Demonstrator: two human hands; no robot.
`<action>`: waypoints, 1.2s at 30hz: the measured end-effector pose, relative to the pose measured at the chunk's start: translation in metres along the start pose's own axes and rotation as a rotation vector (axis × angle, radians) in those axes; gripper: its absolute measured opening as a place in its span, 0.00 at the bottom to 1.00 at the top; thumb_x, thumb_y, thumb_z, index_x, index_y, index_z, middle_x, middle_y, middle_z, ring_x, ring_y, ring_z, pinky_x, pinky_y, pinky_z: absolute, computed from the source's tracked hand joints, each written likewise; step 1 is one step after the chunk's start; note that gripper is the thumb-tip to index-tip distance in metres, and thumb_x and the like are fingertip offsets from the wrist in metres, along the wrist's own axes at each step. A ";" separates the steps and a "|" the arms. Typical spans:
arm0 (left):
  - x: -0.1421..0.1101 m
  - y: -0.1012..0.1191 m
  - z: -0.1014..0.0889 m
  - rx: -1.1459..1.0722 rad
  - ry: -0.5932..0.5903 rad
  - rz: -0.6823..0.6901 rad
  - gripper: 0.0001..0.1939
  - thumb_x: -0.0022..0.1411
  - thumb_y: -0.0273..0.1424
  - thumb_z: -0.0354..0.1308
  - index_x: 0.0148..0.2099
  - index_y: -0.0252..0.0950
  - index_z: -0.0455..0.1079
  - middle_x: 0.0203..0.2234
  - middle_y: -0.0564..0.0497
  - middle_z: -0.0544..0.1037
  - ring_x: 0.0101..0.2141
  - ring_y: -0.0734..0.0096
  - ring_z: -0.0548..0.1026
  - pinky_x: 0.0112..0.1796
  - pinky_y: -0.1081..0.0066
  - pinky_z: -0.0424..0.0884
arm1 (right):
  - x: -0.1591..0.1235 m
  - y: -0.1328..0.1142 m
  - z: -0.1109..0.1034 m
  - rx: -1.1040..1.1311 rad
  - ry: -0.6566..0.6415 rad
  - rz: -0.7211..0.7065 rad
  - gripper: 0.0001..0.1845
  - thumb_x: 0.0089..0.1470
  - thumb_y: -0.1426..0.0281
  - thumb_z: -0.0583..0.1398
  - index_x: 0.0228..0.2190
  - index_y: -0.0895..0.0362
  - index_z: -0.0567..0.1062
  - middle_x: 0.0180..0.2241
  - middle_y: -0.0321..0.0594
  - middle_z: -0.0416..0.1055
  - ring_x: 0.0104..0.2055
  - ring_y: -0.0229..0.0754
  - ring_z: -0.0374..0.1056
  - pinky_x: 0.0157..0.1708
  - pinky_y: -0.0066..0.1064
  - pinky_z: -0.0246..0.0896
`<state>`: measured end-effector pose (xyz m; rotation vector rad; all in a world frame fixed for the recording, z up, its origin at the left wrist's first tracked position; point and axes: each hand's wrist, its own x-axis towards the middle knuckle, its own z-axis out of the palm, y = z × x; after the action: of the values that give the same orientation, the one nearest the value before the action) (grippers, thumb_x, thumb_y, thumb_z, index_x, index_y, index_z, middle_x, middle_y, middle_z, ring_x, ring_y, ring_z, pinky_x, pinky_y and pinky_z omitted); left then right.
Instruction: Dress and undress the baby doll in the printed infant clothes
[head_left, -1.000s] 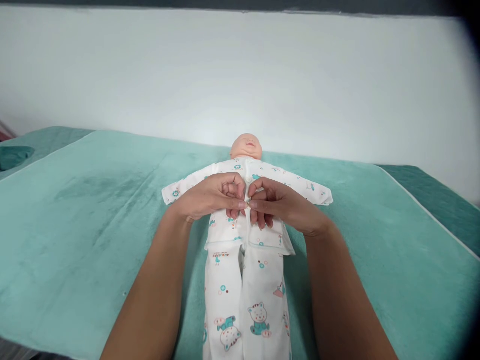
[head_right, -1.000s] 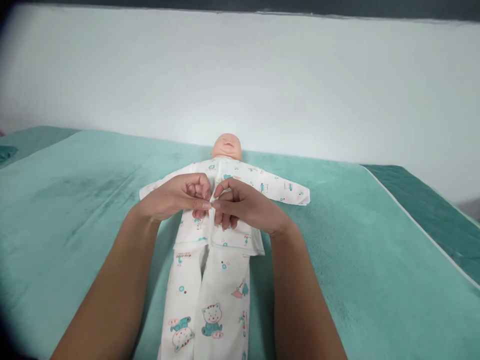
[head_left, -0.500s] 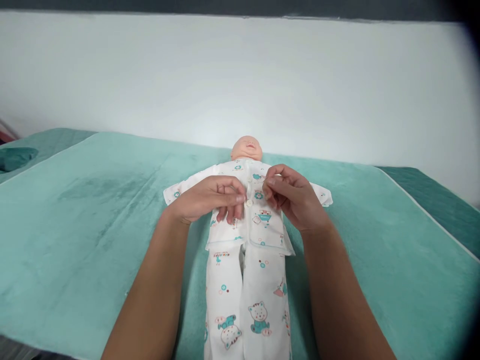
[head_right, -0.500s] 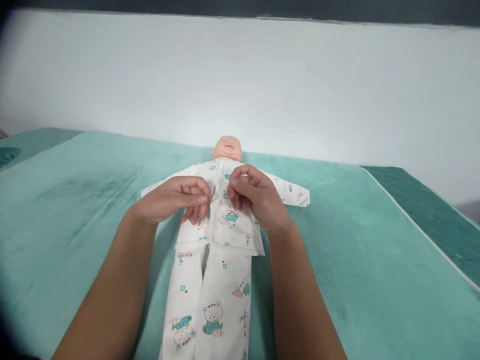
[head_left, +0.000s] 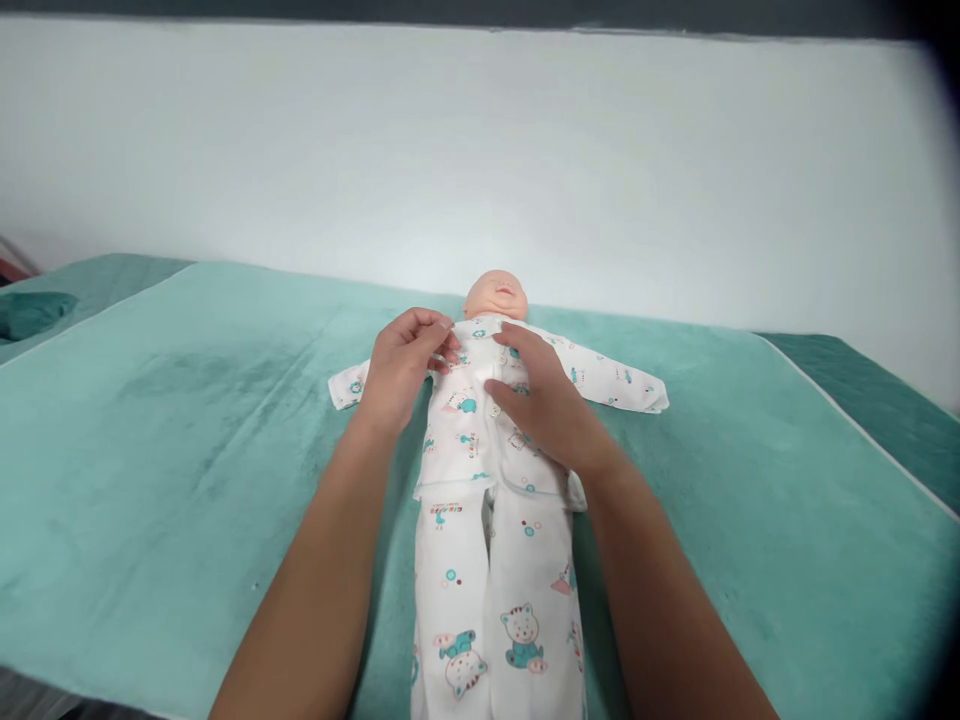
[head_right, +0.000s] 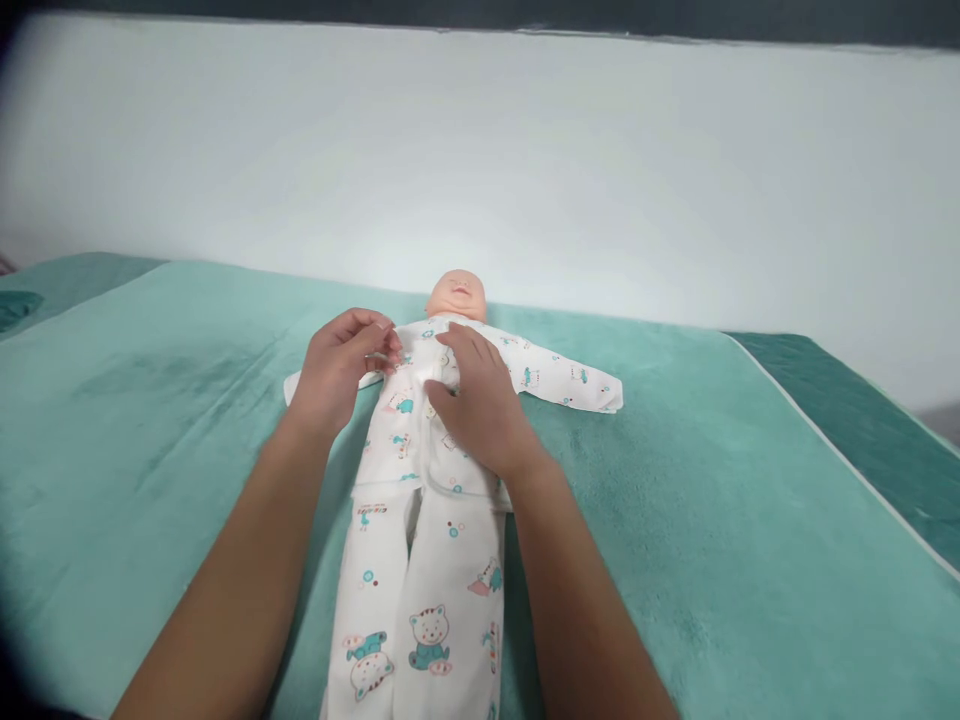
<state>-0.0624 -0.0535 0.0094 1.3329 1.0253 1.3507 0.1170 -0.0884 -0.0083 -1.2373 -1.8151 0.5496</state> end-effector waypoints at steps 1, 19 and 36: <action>0.001 -0.002 0.000 0.015 0.002 -0.004 0.08 0.57 0.36 0.62 0.34 0.38 0.70 0.29 0.52 0.76 0.29 0.72 0.72 0.30 0.72 0.68 | 0.000 -0.001 -0.001 -0.019 -0.033 0.009 0.27 0.54 0.70 0.60 0.56 0.50 0.65 0.66 0.46 0.57 0.70 0.52 0.49 0.68 0.54 0.45; -0.015 0.012 0.009 0.310 -0.384 0.005 0.13 0.66 0.40 0.56 0.36 0.37 0.73 0.28 0.51 0.79 0.28 0.74 0.72 0.28 0.75 0.65 | 0.004 0.017 0.000 0.120 0.044 0.109 0.22 0.63 0.60 0.57 0.57 0.50 0.71 0.67 0.42 0.56 0.70 0.48 0.49 0.69 0.47 0.43; 0.003 -0.023 0.020 0.640 -0.225 0.310 0.21 0.73 0.39 0.45 0.63 0.43 0.66 0.61 0.49 0.70 0.63 0.61 0.64 0.63 0.57 0.59 | 0.008 0.020 0.002 0.027 0.096 0.009 0.19 0.64 0.59 0.55 0.53 0.50 0.73 0.58 0.42 0.69 0.63 0.49 0.60 0.64 0.48 0.53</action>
<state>-0.0403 -0.0470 -0.0116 2.1400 1.1768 1.0848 0.1245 -0.0730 -0.0212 -1.2328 -1.7179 0.5101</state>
